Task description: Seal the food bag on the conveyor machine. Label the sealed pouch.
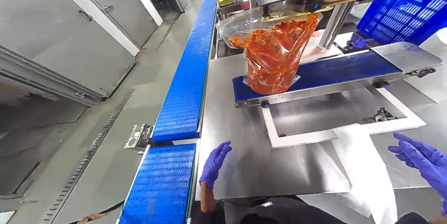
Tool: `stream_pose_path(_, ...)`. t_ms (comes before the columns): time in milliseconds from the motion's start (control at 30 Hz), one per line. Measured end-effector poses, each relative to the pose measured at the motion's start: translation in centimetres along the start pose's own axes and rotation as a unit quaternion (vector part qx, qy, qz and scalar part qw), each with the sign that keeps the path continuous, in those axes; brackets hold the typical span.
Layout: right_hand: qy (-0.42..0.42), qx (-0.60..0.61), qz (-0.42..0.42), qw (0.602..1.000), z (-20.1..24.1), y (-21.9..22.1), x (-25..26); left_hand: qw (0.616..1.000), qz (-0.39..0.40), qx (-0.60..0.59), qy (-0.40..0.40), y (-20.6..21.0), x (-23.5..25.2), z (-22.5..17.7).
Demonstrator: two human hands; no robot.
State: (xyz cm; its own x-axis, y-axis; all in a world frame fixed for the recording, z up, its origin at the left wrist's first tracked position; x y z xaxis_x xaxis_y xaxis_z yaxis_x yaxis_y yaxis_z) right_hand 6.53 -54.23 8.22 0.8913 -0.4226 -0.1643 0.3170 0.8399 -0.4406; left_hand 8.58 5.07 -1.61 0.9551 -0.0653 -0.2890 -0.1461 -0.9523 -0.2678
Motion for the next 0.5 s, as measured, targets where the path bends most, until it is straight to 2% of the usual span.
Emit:
stream_pose_path(133, 0.020, -0.013, -0.021, 1.000, 2.5, 0.7, -2.3, 0.999, -0.009, 0.020, 0.037, -0.7, 1.7, -3.4)
stream_pose_path(333, 0.009, -0.014, 0.024, 1.000, -0.1, -0.6, -1.6, 0.988, -0.004, 0.068, 0.137, -3.2, 4.2, -10.6)
stream_pose_path(400, -0.031, -0.008, 0.051, 0.998, 1.5, -0.6, -1.3, 0.979, -0.015, 0.034, 0.203, -4.5, 5.7, -13.8)
stream_pose_path(500, -0.151, 0.041, 0.098, 0.983, 7.3, 0.7, -0.8, 0.960, -0.058, -0.033, 0.273, -6.6, 8.7, -19.7)
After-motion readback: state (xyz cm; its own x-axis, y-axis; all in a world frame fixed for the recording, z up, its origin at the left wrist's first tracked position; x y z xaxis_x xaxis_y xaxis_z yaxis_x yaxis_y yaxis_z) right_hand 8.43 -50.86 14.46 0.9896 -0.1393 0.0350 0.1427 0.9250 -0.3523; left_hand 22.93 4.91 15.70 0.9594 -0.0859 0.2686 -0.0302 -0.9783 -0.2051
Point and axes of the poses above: each hand's wrist, its own x-axis towards the middle knuckle, its own y-axis out of the palm, z = x × y, the point moved 3 cm from there along x, towards the middle knuckle, and after that the axes turned 6 degrees about y, right-handed, at the moved point
